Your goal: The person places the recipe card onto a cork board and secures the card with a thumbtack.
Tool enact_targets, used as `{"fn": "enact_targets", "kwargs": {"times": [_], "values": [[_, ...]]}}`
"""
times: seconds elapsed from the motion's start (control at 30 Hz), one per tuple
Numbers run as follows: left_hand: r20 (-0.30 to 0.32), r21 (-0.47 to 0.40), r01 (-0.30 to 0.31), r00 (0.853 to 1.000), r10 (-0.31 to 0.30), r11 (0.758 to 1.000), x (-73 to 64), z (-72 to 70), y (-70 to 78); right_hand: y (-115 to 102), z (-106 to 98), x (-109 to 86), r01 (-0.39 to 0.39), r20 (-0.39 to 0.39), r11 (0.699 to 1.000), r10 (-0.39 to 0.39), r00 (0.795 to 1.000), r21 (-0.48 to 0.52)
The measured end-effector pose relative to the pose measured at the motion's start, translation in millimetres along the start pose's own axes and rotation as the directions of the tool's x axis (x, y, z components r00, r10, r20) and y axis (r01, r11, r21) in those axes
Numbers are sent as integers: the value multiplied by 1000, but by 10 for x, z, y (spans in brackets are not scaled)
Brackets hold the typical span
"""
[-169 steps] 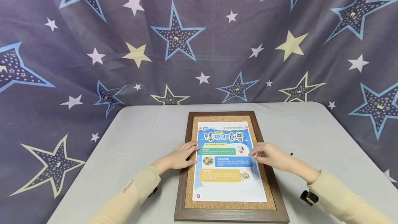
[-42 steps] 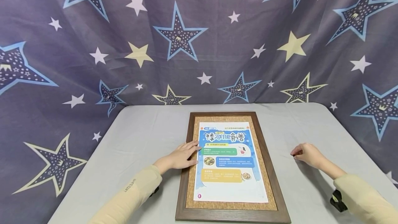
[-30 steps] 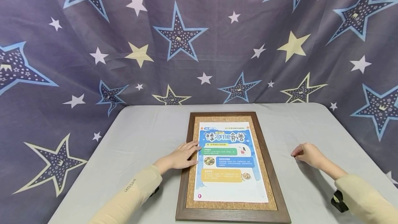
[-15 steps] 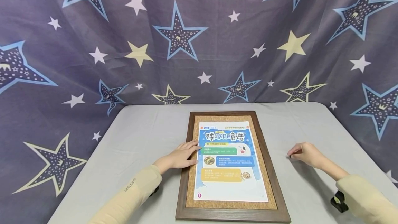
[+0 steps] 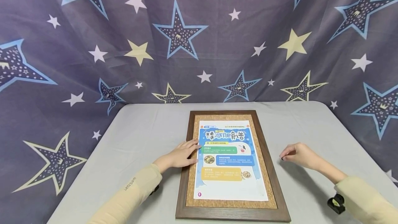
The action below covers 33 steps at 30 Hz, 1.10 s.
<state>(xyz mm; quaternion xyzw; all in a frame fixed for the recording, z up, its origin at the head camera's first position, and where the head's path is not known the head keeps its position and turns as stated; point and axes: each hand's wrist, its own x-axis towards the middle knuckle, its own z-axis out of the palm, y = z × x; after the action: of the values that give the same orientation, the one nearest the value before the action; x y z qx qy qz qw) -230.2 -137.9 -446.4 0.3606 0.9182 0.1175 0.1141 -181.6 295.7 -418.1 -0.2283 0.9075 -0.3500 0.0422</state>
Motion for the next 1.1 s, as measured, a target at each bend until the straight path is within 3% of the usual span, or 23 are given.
{"fn": "enact_targets", "kwargs": {"times": [0.57,1.1], "values": [[0,4,0,1000,0,1000,2,-3,-1,-202,128,41,-42,150,982,14,989,183],[6,8,4,1000,-4,1000,3,13,-17,-346,315,29,29,260,946,-119,958,323]]}}
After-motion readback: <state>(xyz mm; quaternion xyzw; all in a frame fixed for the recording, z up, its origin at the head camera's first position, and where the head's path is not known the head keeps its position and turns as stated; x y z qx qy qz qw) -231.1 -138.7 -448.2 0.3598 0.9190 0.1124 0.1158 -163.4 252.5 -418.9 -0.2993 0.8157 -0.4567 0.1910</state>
